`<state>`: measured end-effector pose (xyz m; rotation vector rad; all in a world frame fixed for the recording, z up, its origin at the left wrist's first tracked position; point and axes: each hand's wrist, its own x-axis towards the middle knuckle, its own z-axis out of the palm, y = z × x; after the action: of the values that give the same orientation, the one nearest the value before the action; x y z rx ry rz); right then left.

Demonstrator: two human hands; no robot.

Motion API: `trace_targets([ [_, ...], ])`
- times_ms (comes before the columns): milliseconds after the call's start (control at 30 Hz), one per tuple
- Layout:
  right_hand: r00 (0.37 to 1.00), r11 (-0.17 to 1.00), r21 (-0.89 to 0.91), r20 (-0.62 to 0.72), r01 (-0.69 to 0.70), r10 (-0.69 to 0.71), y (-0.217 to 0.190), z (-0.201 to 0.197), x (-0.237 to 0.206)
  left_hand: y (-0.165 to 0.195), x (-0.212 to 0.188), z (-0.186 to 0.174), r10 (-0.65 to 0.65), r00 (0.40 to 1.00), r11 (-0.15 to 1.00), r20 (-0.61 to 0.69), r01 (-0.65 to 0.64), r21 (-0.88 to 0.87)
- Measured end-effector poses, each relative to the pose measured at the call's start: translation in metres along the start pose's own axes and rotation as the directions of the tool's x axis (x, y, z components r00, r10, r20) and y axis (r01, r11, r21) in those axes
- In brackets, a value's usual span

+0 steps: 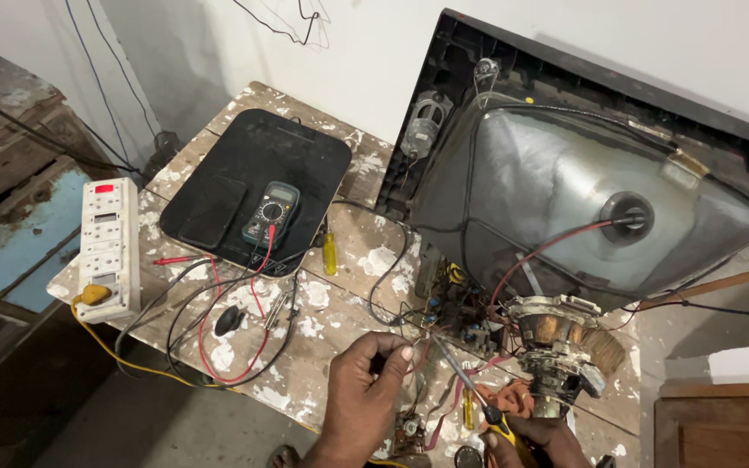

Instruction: The person repairs the internal circuitry of a CRT television set on a workbench. They use a screwdriver to work on components near the flyback area, handle wires and small parts by hand, pick up pliers, and manipulate a round component while a multimeter with test leads stays connected to the set.

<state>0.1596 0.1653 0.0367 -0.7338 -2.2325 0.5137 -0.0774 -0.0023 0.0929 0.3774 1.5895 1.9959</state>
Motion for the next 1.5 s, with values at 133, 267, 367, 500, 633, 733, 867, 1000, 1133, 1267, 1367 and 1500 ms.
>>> trace_targets([
  [133,0.701,0.966,-0.079,0.674,-0.247,0.234,0.012,-0.009,0.029,0.002,0.0,-0.001,-0.037,0.999,0.999,0.007,0.038,-0.026],
  [267,0.586,0.947,-0.176,0.751,-0.267,0.305,0.011,-0.015,0.038,0.003,0.0,0.0,-0.024,0.999,0.997,0.02,0.026,-0.067],
  [367,0.79,0.988,-0.004,0.6,-0.153,0.125,0.0,-0.014,0.032,0.002,-0.001,0.001,-0.011,1.0,0.998,0.014,0.011,-0.068],
  [500,0.649,0.95,-0.09,0.711,-0.298,0.271,-0.01,-0.016,0.039,0.002,-0.002,0.002,-0.006,1.0,1.0,0.011,0.006,-0.01],
  [633,0.628,0.953,-0.135,0.726,-0.271,0.281,-0.013,-0.019,0.046,0.003,-0.001,0.003,-0.028,0.999,0.995,0.035,0.031,-0.09],
  [733,0.768,0.975,-0.072,0.604,-0.212,0.212,-0.015,-0.016,0.036,0.004,-0.001,0.002,-0.052,0.999,0.997,0.017,0.053,-0.063],
  [867,0.906,0.988,-0.058,0.396,-0.14,0.151,-0.016,-0.009,0.017,0.006,-0.001,0.001,-0.016,1.0,1.0,0.015,0.017,-0.023],
  [1000,0.983,0.997,-0.035,0.169,-0.072,0.076,-0.016,-0.007,0.006,0.007,0.0,0.001,-0.008,1.0,1.0,0.013,0.008,-0.006],
  [1133,0.991,0.994,-0.103,0.132,-0.023,0.037,-0.016,-0.005,-0.002,0.006,0.001,0.001,-0.036,0.999,0.999,0.002,0.036,0.004],
  [1267,0.987,0.991,-0.096,0.124,-0.092,0.103,-0.012,0.0,-0.005,0.006,0.002,0.0,-0.013,1.0,1.0,0.008,0.013,0.003],
  [1367,0.983,0.987,-0.124,0.14,-0.105,0.123,-0.008,0.001,-0.005,0.005,0.003,0.0,-0.024,1.0,1.0,0.005,0.024,0.021],
  [1500,0.975,0.985,-0.087,0.151,-0.151,0.163,-0.008,0.0,-0.006,0.004,0.004,0.0,-0.027,0.999,0.999,0.018,0.027,-0.02],
])
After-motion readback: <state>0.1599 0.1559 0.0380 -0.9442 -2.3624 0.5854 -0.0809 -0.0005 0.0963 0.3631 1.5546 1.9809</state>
